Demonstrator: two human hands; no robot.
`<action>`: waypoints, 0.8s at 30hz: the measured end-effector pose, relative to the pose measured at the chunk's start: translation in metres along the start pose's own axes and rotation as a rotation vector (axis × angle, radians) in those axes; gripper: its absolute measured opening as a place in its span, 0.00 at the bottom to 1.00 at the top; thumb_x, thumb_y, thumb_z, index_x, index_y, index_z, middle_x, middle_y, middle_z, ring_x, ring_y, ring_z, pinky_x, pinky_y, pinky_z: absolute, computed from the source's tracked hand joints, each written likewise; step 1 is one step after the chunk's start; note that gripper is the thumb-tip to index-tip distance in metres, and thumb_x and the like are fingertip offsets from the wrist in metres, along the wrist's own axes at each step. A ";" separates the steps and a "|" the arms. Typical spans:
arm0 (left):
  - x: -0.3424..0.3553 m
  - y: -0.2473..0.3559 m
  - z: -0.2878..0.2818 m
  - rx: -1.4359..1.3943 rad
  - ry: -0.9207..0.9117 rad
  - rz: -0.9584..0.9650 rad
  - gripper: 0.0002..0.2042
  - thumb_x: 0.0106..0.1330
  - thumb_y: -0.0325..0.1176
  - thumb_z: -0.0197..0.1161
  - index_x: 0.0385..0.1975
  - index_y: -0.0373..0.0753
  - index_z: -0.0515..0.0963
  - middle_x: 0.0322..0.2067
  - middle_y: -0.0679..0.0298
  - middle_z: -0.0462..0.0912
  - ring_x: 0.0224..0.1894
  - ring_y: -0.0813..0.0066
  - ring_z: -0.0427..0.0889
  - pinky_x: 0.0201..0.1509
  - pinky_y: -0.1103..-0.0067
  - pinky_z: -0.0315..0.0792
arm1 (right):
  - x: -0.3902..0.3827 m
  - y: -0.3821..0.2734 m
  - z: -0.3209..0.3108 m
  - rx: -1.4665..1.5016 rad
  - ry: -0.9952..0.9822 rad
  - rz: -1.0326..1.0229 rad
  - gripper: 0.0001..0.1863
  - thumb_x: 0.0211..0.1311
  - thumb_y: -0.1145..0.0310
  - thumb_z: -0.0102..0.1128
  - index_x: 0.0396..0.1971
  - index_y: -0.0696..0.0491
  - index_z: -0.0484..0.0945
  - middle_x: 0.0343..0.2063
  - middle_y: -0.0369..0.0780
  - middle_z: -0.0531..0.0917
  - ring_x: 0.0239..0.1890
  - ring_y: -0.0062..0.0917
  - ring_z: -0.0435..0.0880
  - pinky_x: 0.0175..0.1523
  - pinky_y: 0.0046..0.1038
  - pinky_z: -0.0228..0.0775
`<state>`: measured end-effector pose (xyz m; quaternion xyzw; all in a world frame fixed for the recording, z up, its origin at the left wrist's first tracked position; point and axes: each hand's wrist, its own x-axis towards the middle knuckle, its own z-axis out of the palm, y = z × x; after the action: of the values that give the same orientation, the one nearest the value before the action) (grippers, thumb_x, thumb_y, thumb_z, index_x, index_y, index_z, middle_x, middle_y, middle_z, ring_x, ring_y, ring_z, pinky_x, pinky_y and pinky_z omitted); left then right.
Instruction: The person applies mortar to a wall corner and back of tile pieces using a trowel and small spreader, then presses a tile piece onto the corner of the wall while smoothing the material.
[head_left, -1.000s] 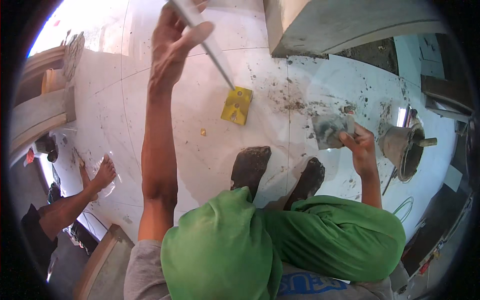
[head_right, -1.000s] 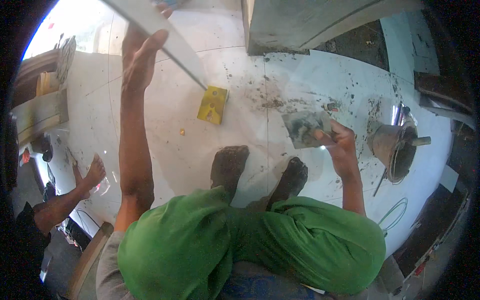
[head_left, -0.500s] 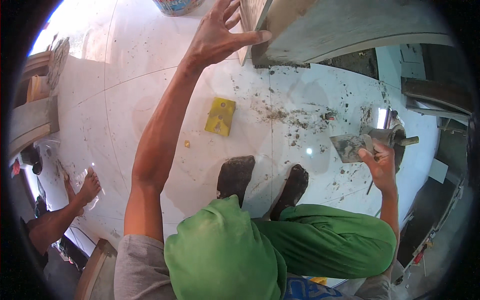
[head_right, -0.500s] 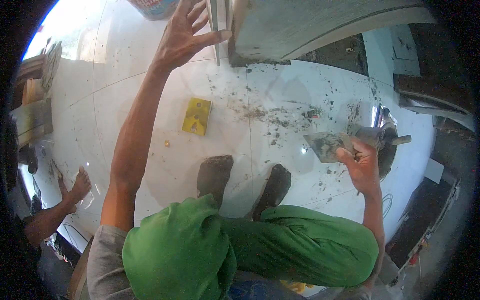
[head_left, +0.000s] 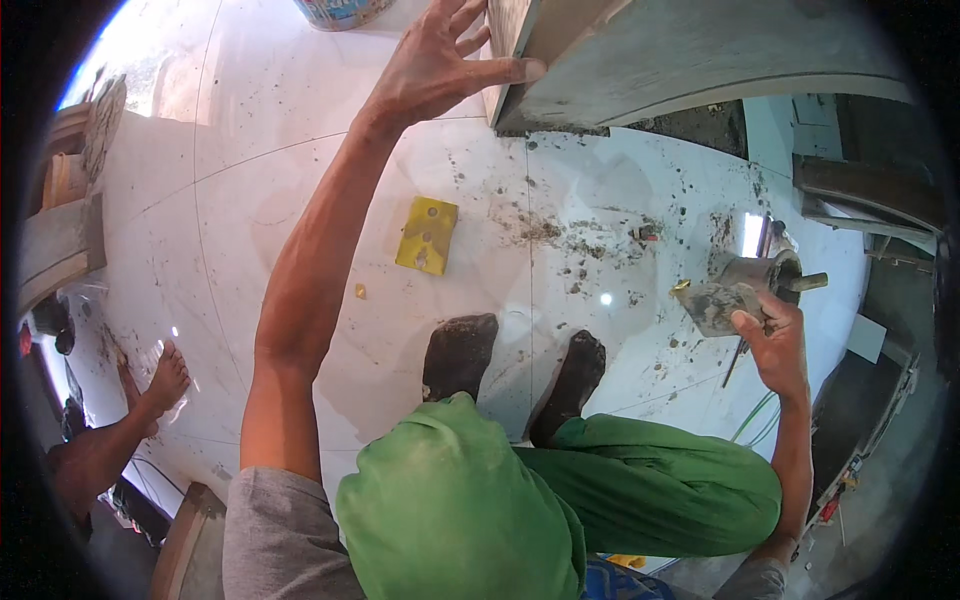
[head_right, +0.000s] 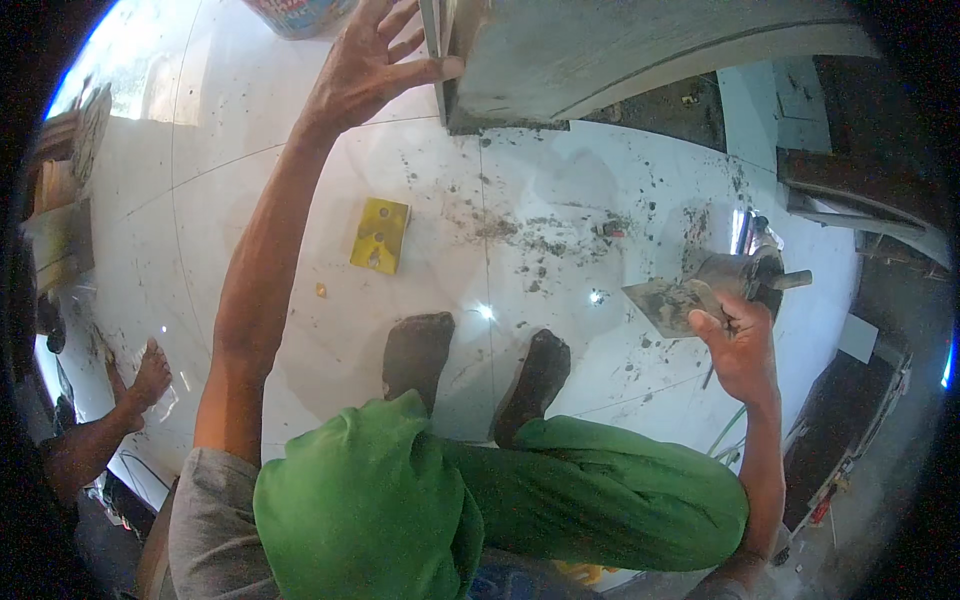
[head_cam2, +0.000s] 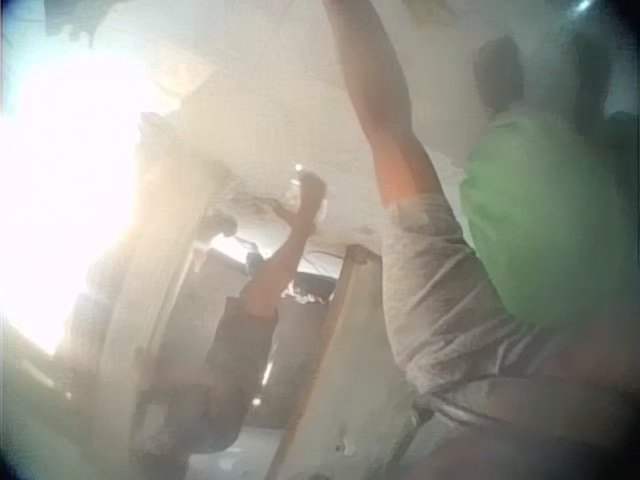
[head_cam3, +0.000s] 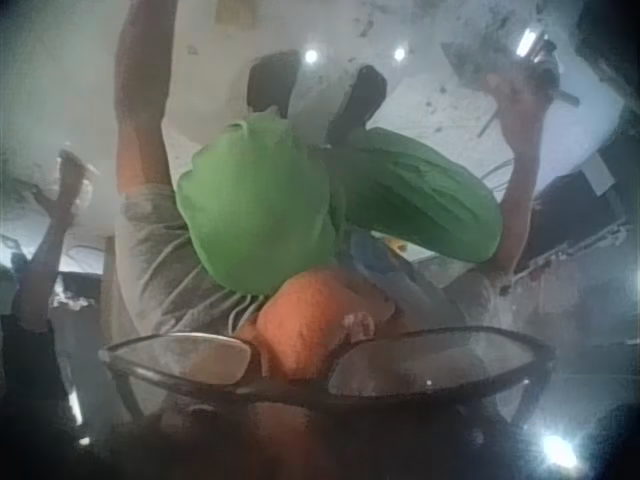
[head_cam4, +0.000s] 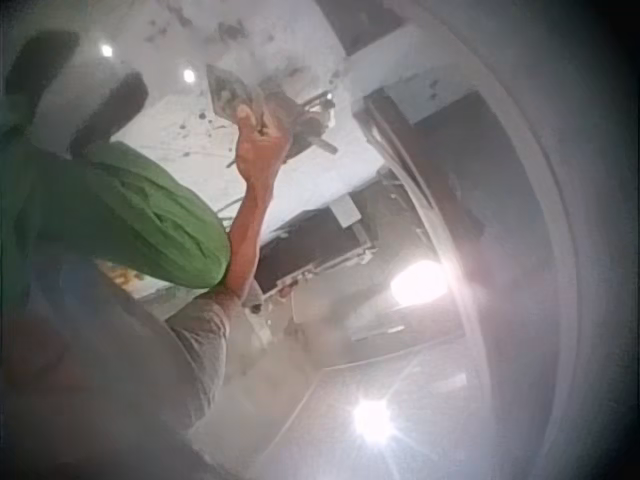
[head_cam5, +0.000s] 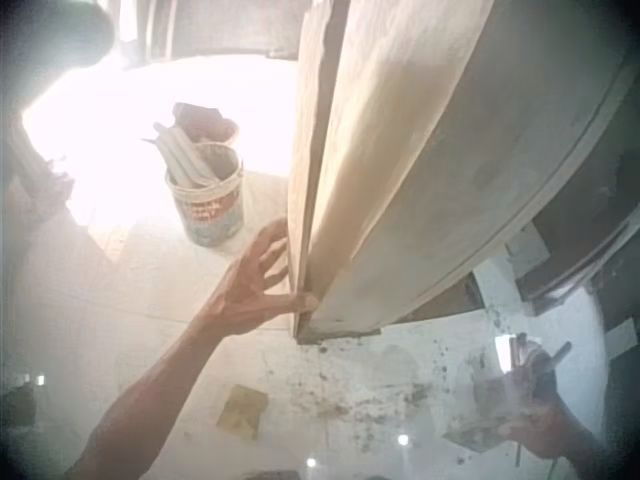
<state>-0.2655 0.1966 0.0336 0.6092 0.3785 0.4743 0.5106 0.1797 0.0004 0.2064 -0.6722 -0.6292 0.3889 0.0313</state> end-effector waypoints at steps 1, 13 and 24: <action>-0.001 0.000 0.000 -0.016 -0.008 -0.012 0.62 0.55 0.40 0.87 0.82 0.40 0.44 0.80 0.44 0.49 0.84 0.42 0.46 0.85 0.45 0.51 | 0.000 0.000 0.002 -0.004 0.003 -0.002 0.16 0.75 0.63 0.68 0.50 0.61 0.86 0.34 0.33 0.87 0.37 0.15 0.78 0.44 0.25 0.72; -0.003 -0.009 0.014 0.004 0.040 0.110 0.57 0.48 0.39 0.90 0.79 0.38 0.60 0.77 0.49 0.63 0.79 0.48 0.62 0.84 0.50 0.59 | -0.007 -0.020 -0.016 -0.045 0.006 0.085 0.18 0.71 0.70 0.67 0.57 0.61 0.85 0.36 0.37 0.90 0.38 0.16 0.79 0.48 0.26 0.74; -0.001 0.001 0.015 0.206 0.049 0.166 0.51 0.52 0.44 0.87 0.77 0.43 0.66 0.72 0.54 0.70 0.75 0.52 0.70 0.77 0.52 0.74 | 0.014 -0.035 0.000 -0.146 -0.050 0.069 0.15 0.71 0.68 0.67 0.52 0.61 0.86 0.29 0.35 0.83 0.34 0.15 0.74 0.42 0.27 0.71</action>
<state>-0.2517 0.1916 0.0337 0.6760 0.3858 0.4880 0.3950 0.1496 0.0194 0.2181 -0.6841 -0.6329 0.3596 -0.0470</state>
